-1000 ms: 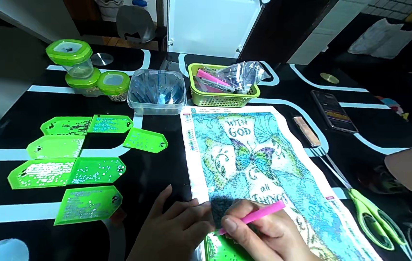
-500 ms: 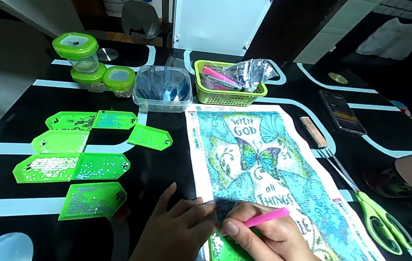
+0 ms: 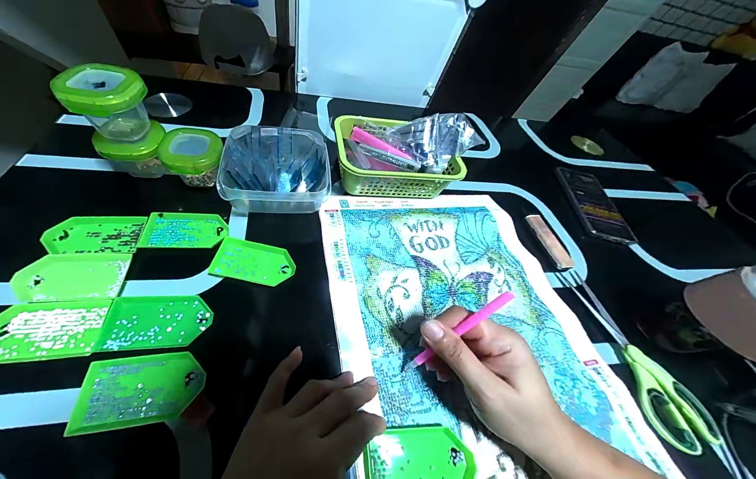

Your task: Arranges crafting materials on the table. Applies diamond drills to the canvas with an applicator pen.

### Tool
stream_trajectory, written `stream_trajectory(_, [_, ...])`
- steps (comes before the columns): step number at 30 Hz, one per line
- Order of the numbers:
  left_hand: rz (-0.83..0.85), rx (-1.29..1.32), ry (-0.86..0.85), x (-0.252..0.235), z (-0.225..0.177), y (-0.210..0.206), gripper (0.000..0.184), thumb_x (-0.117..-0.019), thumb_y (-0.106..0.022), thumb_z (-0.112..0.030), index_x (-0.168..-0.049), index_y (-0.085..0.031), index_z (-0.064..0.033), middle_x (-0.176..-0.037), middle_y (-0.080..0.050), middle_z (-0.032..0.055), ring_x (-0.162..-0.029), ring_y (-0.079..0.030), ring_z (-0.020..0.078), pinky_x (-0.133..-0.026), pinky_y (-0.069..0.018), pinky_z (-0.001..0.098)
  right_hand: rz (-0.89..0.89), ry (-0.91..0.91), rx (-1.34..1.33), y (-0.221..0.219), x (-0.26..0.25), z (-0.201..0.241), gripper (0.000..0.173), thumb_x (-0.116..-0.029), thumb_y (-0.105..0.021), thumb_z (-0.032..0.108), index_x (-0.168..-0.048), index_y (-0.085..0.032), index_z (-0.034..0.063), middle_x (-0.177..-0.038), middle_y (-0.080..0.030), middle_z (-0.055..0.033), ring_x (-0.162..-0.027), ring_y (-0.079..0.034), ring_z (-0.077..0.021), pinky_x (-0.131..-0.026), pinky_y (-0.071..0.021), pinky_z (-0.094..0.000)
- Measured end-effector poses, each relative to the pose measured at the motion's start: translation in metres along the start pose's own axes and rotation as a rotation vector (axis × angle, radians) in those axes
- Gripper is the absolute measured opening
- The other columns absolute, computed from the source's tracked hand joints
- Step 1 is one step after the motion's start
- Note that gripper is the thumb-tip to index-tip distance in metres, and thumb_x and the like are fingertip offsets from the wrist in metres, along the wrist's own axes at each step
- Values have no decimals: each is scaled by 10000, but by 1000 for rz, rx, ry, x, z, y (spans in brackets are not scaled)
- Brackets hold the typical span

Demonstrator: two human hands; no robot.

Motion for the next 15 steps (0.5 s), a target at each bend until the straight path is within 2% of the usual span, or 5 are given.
stream_trajectory(10, [5, 9, 5, 1, 1, 0, 377, -898, -735, -411, -1164, -746, -144, -1370, -677, 36, -1298, -609, 240, -1163, -209, 655, 21, 48, 27, -2, 2, 1, 247, -1081, -543, 231, -914, -659, 92, -739, -647, 44, -664, -620, 10, -598, -520, -139])
stream_trajectory(15, [8, 1, 1, 0, 1, -1, 372, -902, -730, -414, -1162, -748, -148, -1376, -675, 30, -1295, -612, 242, -1160, -214, 656, 21, 158, 197, -5, 6, 14, 272, -1089, -528, 248, -940, -666, 67, -761, -651, 22, -679, -609, 23, -613, -514, -131])
Point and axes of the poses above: each hand's wrist, its own x-axis away from the middle knuckle, its own y-axis out of the back of the hand, z = x × y, the point moved 10 cm from there along -x, towards the middle knuckle
